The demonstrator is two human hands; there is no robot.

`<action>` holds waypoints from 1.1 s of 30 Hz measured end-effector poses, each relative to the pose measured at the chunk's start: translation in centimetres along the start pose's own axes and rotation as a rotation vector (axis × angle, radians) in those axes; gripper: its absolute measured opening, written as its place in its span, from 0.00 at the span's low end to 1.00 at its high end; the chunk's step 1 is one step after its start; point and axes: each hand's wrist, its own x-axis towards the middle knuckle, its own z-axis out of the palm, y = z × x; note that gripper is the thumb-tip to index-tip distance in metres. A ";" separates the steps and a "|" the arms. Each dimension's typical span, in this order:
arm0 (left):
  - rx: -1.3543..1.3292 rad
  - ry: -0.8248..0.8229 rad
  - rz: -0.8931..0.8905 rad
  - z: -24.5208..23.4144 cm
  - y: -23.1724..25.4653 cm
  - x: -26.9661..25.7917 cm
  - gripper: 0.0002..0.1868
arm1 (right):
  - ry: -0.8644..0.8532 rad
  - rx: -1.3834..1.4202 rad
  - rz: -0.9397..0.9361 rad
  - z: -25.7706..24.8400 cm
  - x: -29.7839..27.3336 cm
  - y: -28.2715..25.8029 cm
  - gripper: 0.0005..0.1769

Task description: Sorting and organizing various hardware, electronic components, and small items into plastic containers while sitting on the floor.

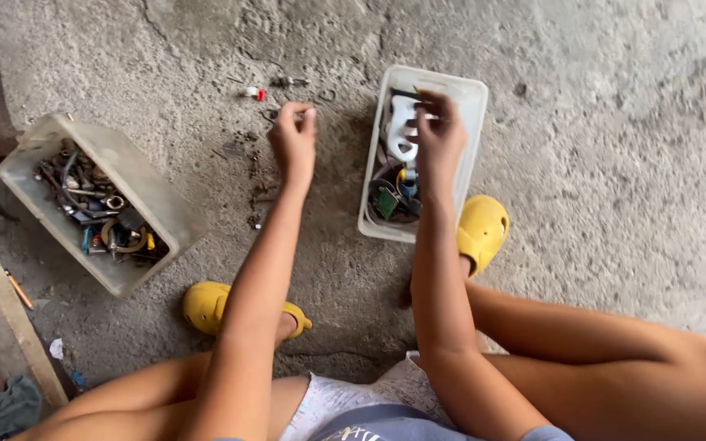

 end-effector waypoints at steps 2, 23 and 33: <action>0.001 0.090 -0.021 -2.8 -2.9 2.1 0.05 | -0.177 0.114 -0.030 4.3 -0.2 0.1 0.13; -0.736 0.208 -0.494 -7.0 -13.7 10.5 0.05 | -0.378 -0.669 -0.537 25.4 4.9 13.9 0.12; 0.442 0.097 0.266 -5.2 -17.6 15.7 0.09 | -0.603 -0.585 -0.148 23.1 1.5 10.7 0.09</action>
